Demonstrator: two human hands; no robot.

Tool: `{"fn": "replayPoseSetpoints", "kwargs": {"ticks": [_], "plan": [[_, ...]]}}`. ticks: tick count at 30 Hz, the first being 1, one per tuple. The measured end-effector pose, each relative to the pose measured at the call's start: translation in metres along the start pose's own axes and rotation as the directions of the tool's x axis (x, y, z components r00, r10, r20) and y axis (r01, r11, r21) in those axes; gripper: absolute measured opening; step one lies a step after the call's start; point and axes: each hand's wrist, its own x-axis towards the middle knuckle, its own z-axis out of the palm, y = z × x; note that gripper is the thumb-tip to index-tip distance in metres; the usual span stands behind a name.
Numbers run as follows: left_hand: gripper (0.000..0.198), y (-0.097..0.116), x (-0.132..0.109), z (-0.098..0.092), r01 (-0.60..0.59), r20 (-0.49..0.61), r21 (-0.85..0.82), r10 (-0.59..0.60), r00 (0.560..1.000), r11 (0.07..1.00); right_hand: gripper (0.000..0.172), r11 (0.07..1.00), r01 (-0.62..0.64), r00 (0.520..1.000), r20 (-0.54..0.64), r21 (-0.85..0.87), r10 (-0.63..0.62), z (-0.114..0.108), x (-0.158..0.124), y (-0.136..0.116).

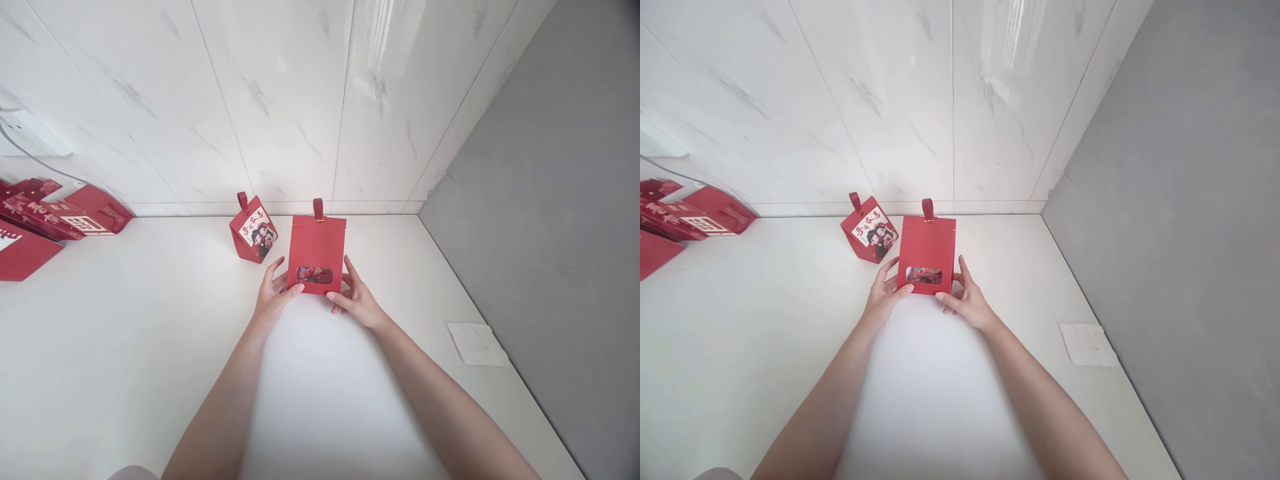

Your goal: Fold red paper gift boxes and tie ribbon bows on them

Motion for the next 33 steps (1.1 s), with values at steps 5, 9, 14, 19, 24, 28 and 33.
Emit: {"fn": "replayPoseSetpoints", "kwargs": {"ticks": [5,9,14,19,24,28,33], "plan": [[0.095,-0.001,0.000,-0.003,-0.015,0.012,0.001,0.015,1.000,1.000,0.106,0.999,-0.022,0.999,0.050,0.024,0.021,-0.002,-0.001,-0.006],[0.095,-0.002,0.001,-0.005,-0.023,0.022,0.017,0.022,1.000,1.000,0.082,0.999,0.039,0.996,0.085,0.030,-0.042,0.000,-0.001,-0.011],[0.091,-0.004,0.000,-0.002,-0.032,0.015,0.034,0.031,0.999,0.999,0.067,0.997,0.058,0.995,0.083,0.057,-0.063,0.003,0.000,-0.011],[0.070,-0.005,0.000,0.002,-0.091,-0.005,0.052,0.092,0.996,0.994,0.057,0.999,0.026,0.998,0.056,-0.023,-0.025,0.003,0.003,-0.001],[0.064,-0.008,0.001,0.002,-0.056,-0.024,0.068,0.058,0.998,0.996,0.055,0.997,0.022,1.000,-0.010,-0.071,-0.023,0.007,0.006,0.008],[0.062,-0.006,0.001,0.002,-0.047,-0.016,0.086,0.049,0.999,0.995,0.060,0.958,0.065,0.960,-0.243,-0.280,-0.136,0.017,0.001,0.005],[0.057,-0.008,-0.001,0.004,-0.059,0.033,0.165,0.055,0.998,0.985,0.065,0.712,0.106,0.870,-0.282,-0.694,-0.404,0.025,-0.004,0.006]]}}
